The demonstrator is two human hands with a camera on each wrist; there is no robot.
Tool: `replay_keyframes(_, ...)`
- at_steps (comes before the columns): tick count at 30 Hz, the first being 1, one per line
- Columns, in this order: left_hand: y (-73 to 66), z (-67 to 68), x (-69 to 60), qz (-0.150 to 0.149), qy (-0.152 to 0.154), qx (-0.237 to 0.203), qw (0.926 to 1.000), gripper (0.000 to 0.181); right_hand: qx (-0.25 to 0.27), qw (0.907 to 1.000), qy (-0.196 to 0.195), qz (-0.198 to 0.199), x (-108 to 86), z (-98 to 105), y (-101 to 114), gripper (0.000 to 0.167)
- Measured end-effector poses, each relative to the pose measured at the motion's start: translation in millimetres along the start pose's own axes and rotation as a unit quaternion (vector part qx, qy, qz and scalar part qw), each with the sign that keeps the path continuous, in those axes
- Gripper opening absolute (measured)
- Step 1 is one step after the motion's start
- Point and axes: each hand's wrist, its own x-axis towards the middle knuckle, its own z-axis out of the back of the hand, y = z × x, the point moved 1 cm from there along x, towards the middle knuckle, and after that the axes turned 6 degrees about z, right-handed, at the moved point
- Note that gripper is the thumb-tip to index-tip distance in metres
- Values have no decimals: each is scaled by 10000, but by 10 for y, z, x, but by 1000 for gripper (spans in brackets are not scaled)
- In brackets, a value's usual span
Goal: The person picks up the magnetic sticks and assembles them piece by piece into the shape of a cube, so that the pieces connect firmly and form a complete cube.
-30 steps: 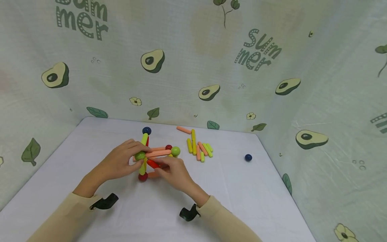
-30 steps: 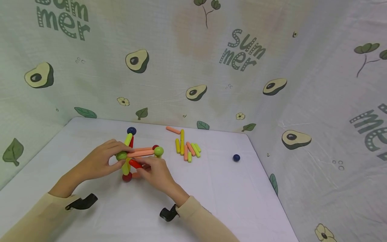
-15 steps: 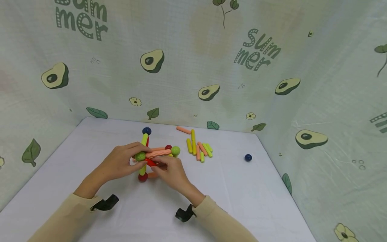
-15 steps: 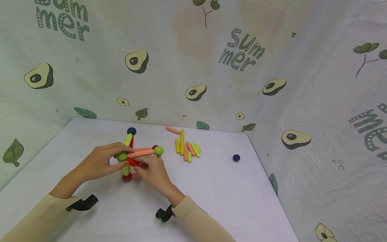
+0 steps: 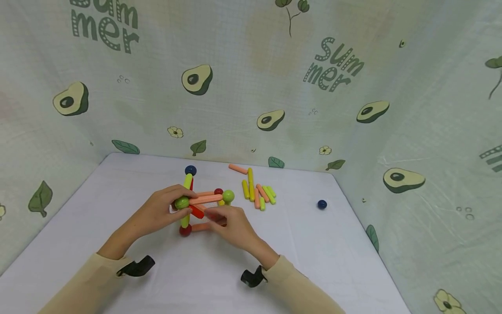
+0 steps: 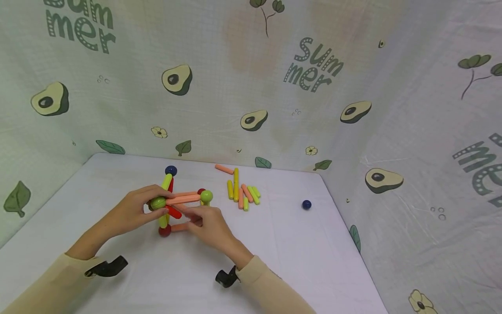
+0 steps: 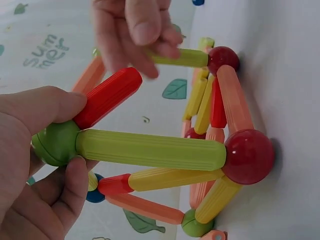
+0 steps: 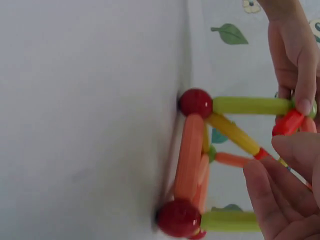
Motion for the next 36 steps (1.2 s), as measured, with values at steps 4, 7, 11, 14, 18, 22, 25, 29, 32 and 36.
replay_keyframes(4,-9,1,3,79,51,-17,10000,43,-133,9995,216,-209,-165,277,-203,24)
replay_keyframes(7,-22,7,9,90,35,78,9999,43,-457,9974,80,-543,-246,525,-423,19)
replay_keyframes(11,-32,16,14,126,23,101,9999,42,-1092,9884,-298,-1009,-280,819,-752,18)
replay_keyframes(14,-30,12,11,217,86,-31,9997,41,-1593,9739,-531,-1529,-299,973,-973,18)
replay_keyframes(18,-16,-5,6,325,186,-214,9991,40,-2015,9511,-586,-2266,-329,1081,-1211,22)
replay_keyframes(22,-13,-14,12,365,240,-311,9986,40,-2127,9410,-530,-2579,-335,1106,-1385,27)
replay_keyframes(25,-19,-13,16,364,243,-354,9984,41,-2232,9394,-446,-2563,-318,1095,-1481,31)
replay_keyframes(29,-26,-18,22,371,279,-407,9981,41,-2439,9350,-254,-2563,-299,1080,-1557,34)
replay_keyframes(32,-28,-25,25,403,312,-411,9979,42,-2550,9285,-85,-2699,-301,1091,-1554,38)
replay_keyframes(36,-31,-24,26,429,288,-333,9981,41,-2630,9188,155,-2939,-315,1122,-1510,42)
